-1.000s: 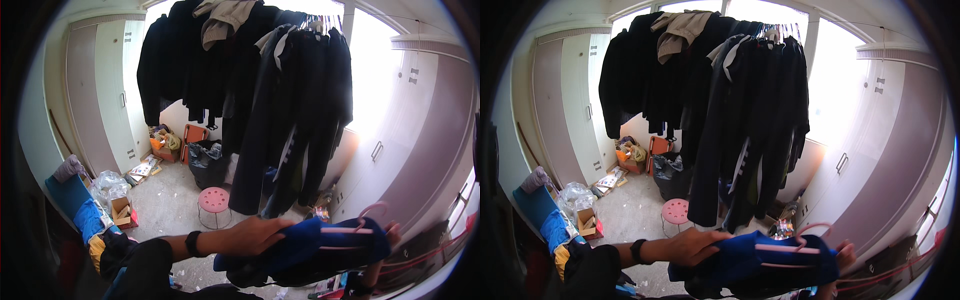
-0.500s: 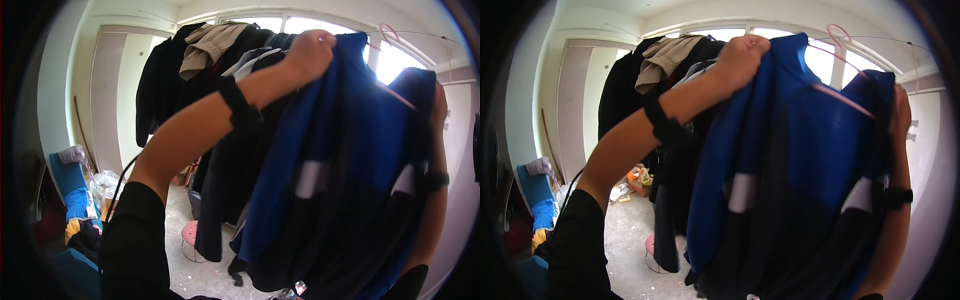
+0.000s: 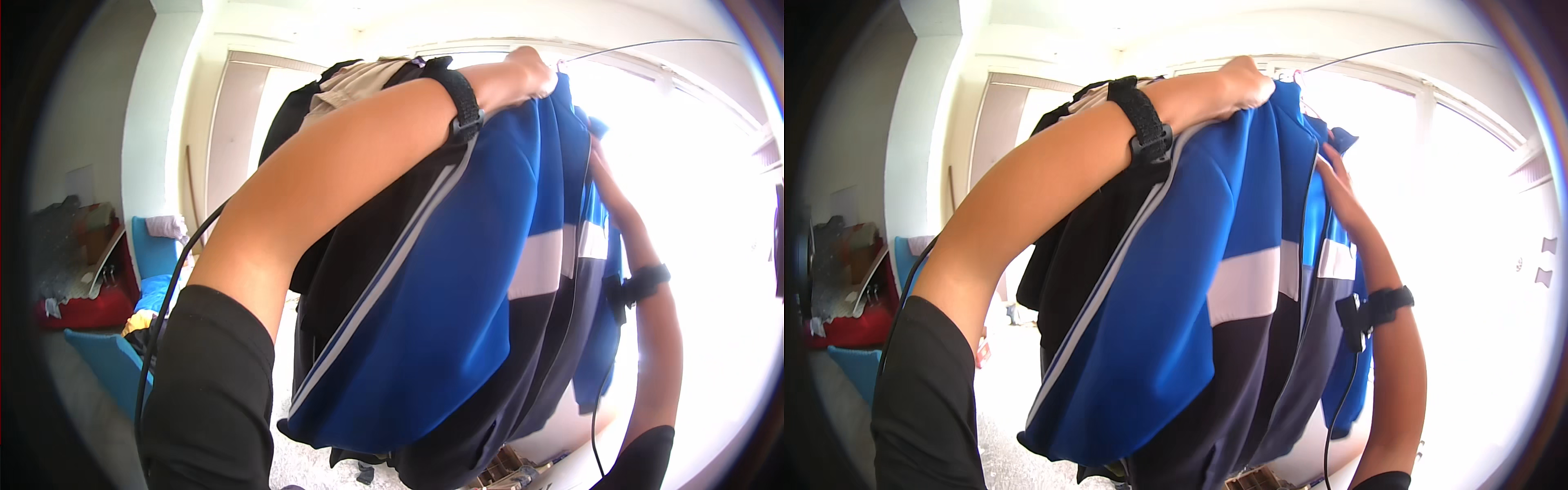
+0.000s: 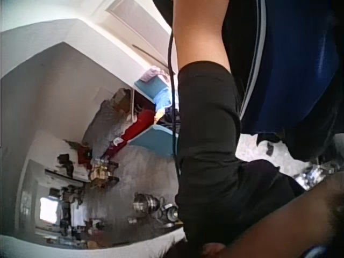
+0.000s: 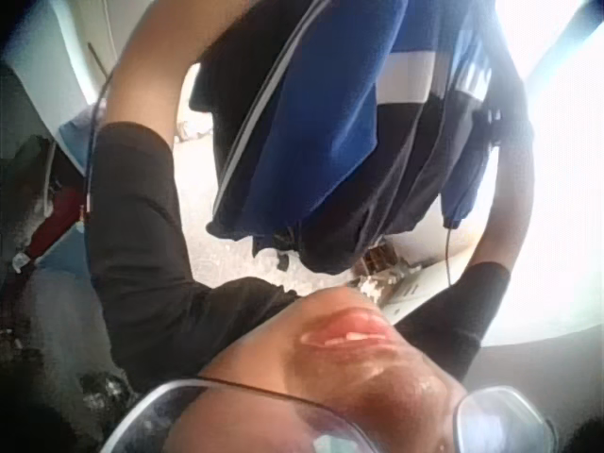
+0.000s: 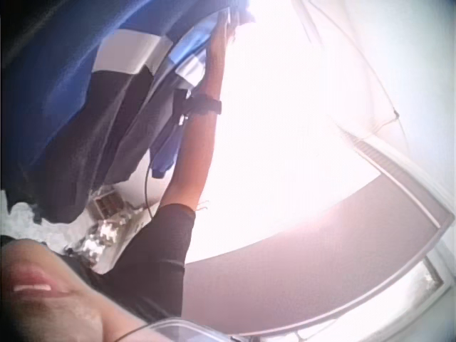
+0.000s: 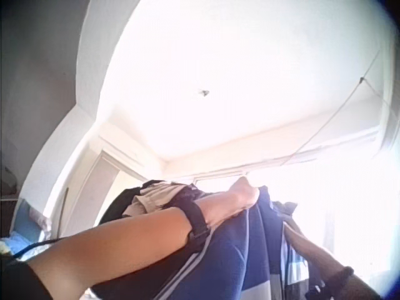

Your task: The person folds a grey blanket with pink stars and a pink floral blanket, then places them at the end of a bed.

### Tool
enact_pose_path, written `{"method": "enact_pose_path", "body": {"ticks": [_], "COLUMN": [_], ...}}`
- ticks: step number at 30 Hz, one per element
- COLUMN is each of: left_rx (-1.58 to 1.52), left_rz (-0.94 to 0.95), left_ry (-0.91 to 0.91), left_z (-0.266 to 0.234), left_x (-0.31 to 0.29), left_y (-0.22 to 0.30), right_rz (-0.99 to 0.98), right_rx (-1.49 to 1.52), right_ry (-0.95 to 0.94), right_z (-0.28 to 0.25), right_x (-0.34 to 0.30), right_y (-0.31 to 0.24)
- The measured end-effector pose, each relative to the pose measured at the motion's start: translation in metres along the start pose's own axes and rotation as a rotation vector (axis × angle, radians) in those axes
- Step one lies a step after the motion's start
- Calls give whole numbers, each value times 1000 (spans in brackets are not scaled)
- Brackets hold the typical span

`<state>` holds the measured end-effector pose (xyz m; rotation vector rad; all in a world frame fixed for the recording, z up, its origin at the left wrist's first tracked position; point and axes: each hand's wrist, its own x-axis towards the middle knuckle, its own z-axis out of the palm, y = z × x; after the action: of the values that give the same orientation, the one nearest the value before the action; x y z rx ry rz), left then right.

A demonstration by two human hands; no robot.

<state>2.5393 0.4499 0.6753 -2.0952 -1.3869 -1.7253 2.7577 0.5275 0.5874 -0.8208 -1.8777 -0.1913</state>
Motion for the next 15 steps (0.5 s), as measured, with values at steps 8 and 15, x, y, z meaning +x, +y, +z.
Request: {"method": "enact_pose_path", "body": {"ticks": [8, 15], "left_rx": [636, 411], "left_rz": [578, 506], "left_ry": [476, -31], "left_z": [1, -44], "left_x": [-139, -516], "left_y": [-37, -229], "right_rz": [-52, 453], "right_rx": [434, 322], "right_ry": [-22, -132], "right_z": [66, 196], "right_x": [-85, -461], "right_y": [58, 158]}}
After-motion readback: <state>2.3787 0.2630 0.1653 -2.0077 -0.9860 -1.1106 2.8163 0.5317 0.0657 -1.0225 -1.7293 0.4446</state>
